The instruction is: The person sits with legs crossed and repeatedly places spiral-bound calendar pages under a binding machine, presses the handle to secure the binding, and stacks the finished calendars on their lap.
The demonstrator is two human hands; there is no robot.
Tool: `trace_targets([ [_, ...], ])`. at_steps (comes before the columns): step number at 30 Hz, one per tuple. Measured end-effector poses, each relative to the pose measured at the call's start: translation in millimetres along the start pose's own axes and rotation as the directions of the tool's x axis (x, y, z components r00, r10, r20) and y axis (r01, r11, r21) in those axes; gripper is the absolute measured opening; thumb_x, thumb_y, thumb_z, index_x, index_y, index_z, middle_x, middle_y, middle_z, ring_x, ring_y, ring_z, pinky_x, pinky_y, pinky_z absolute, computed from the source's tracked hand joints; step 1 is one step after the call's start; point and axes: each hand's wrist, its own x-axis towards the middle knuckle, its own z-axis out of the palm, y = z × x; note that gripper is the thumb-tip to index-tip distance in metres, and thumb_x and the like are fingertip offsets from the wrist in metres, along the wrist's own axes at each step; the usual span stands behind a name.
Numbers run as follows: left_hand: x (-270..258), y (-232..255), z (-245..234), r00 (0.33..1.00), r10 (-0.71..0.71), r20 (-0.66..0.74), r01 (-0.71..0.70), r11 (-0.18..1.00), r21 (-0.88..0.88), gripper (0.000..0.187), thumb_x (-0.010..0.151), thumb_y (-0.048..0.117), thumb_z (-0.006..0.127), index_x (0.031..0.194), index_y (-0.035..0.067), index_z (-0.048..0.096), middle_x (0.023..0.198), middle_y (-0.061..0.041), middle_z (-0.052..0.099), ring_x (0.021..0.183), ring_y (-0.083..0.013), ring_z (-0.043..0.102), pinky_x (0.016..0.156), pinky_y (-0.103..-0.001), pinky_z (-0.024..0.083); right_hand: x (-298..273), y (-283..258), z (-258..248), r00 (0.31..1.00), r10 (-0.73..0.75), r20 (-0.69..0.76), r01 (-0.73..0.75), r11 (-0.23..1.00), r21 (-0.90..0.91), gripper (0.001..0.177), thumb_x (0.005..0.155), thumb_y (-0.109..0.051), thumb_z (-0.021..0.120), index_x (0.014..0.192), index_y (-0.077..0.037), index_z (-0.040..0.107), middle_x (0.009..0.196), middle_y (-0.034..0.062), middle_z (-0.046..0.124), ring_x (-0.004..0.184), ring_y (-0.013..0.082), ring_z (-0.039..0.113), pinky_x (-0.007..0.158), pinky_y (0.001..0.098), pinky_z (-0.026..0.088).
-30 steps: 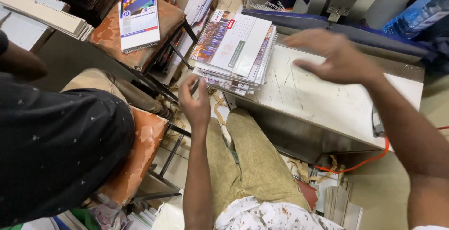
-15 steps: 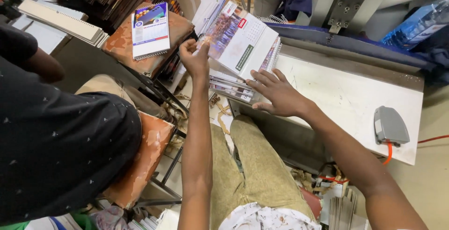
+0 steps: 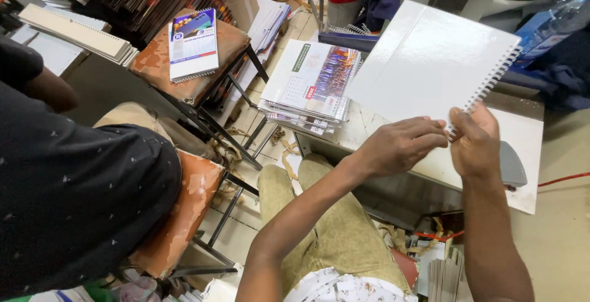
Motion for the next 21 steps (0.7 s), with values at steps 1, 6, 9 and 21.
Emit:
trace_targets([
  [1, 3.6, 5.2, 0.9, 0.998, 0.010, 0.068, -0.013, 0.999, 0.042, 0.012, 0.100, 0.005, 0.066, 0.111, 0.009, 0.069, 0.111, -0.006, 0.074, 0.113, -0.0242, 0.070, 0.111, -0.042, 0.054, -1.4, -12.2, -3.6, 0.979, -0.202, 0.034, 0.200, 0.909, -0.366, 0.014, 0.111, -0.014, 0.055, 0.113, -0.004, 0.045, 0.107, 0.0072, 0.048, 0.096, 0.0178, 0.046, 0.090, 0.0334, 0.042],
  [6, 27.0, 13.8, -11.2, 0.993, 0.118, 0.020, -0.118, 0.954, 0.276, 0.017, 0.105, 0.005, 0.056, 0.106, 0.013, 0.071, 0.126, -0.008, 0.068, 0.117, -0.0290, 0.068, 0.114, -0.048, 0.048, 6.1, -59.5, -47.0, 0.826, -0.446, 0.344, 0.430, 0.105, -0.897, 0.017, 0.123, -0.004, 0.060, 0.130, 0.011, 0.061, 0.107, 0.0190, 0.060, 0.090, 0.0355, 0.057, 0.081, 0.0480, 0.045],
  [9, 26.5, -7.7, -10.3, 0.997, -0.038, 0.069, -0.003, 0.851, 0.525, 0.026, 0.110, 0.019, 0.059, 0.135, 0.020, 0.063, 0.152, -0.010, 0.053, 0.141, -0.0311, 0.056, 0.122, -0.052, 0.044, 22.5, -63.0, -50.2, 0.696, -0.287, 0.658, 0.454, -0.534, -0.714, 0.021, 0.118, -0.025, 0.066, 0.135, -0.016, 0.074, 0.111, 0.0021, 0.077, 0.098, 0.0253, 0.074, 0.073, 0.0373, 0.052],
  [21, -5.7, -59.1, 7.9, 0.927, -0.357, 0.112, 0.296, 0.883, 0.364, 0.004, 0.096, 0.016, 0.070, 0.093, 0.014, 0.070, 0.098, -0.003, 0.077, 0.085, -0.0273, 0.072, 0.073, -0.041, 0.052, 22.1, -38.1, -66.0, 0.654, -0.187, 0.733, 0.723, -0.131, -0.679, 0.010, 0.101, -0.017, 0.075, 0.109, -0.011, 0.075, 0.110, 0.0024, 0.078, 0.097, 0.0246, 0.073, 0.083, 0.0378, 0.054],
])
